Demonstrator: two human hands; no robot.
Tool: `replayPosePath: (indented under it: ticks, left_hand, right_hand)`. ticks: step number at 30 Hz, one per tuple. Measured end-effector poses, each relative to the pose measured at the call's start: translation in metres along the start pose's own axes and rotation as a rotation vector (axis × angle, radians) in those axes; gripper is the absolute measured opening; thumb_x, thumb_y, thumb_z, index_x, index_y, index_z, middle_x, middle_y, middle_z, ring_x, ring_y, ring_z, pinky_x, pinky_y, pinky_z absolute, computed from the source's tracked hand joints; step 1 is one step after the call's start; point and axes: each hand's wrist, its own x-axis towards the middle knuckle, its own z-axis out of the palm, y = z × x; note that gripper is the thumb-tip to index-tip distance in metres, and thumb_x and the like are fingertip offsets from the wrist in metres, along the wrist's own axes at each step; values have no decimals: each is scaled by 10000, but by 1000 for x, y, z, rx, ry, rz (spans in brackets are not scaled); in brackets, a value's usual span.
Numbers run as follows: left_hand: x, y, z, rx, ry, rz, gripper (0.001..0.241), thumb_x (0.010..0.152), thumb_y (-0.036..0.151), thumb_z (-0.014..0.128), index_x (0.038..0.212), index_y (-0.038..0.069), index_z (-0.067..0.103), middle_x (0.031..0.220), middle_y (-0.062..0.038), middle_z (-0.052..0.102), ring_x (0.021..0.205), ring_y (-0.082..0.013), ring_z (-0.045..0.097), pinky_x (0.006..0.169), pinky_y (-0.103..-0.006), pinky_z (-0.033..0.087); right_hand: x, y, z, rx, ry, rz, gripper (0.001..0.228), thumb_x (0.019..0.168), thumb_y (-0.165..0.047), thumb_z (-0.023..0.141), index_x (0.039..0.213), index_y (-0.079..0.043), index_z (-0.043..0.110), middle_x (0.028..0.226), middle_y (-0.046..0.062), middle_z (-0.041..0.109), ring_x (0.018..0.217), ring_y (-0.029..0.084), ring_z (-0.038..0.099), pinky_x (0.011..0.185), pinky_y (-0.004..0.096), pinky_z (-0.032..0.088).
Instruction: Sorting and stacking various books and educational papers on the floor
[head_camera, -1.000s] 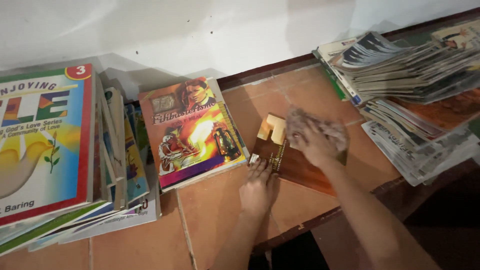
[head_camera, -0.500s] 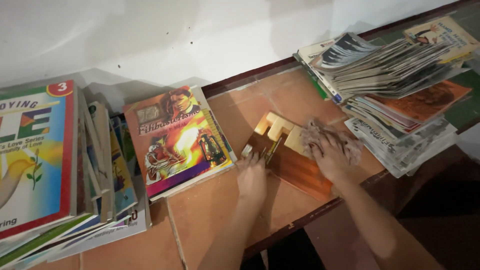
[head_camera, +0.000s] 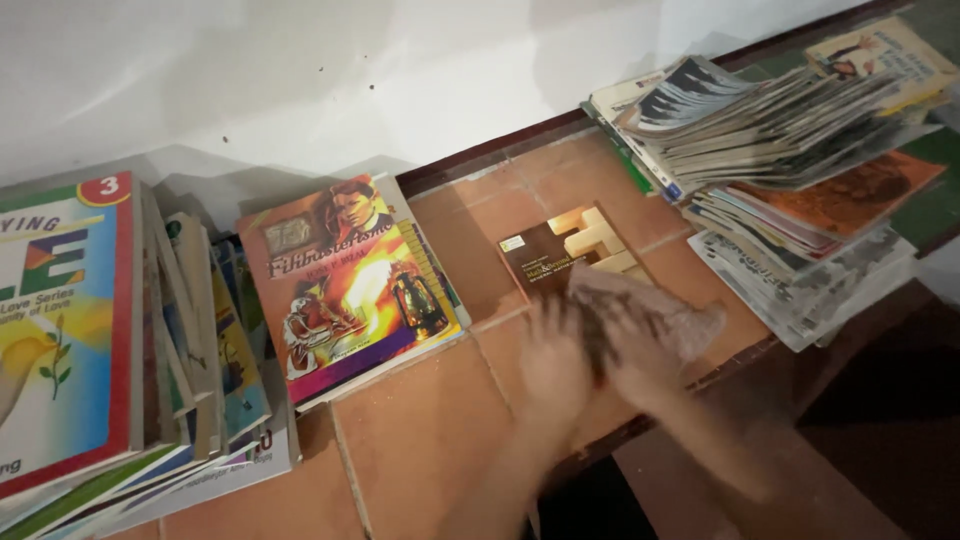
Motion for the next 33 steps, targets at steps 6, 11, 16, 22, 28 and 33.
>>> replayPosePath:
  ticks: [6,11,16,22,28,33]
  left_hand:
    - [-58,9,-16,-196,97,104,553,898,251,613,1356,-55,568,1500,-235,510,1446,-392,406,1207,-527,242]
    - [-47,3,-20,-260,-42,44,774,708,527,809,1226,-34,689,1395,-227,609,1423,-436,429,1189,-655,204]
    - [-40,-5,-52,-273,10,30,671,703,448,810,1206,17,705,1345,-191,652,1346,-424,499,1150,-645,240]
    - [-40,-6,-33,-235,-165,22,619,735,439,777,1191,27,704,1413,-197,603,1411,-454,411,1133,-736,181]
    - [-42,-8,-33,-213,-158,31,593,743,464,781,1166,52,724,1409,-173,610,1379,-462,434,1131,-749,175]
    - [-48,-8,-23,-141,-131,59,484,854,275,649,1298,82,667,1463,-142,586,1399,-461,435,1177,-663,185]
  right_hand:
    - [68,34,6,29,303,16,524,949,-446,477,1327,-98,578,1621,61,402,1506,336,318,1165,574,286]
    - [57,-7,-19,9,161,-240,461,912,-348,544,1360,-258,598,1579,50,455,1333,393,511,1068,646,401]
    - [69,-9,2,114,84,-380,436,973,-404,509,1321,-154,592,1643,54,348,1511,351,278,1177,612,194]
    - [112,-55,-6,53,178,-432,451,955,-456,517,1259,-131,590,1581,70,413,1446,372,359,1131,613,275]
    - [155,-71,2,87,109,-340,588,957,-481,471,1470,-193,472,1663,38,296,1510,343,278,1176,596,234]
    - [142,-57,-57,55,-169,-40,549,1020,-529,313,1523,-320,385,1712,-105,153,1547,367,175,1194,742,187]
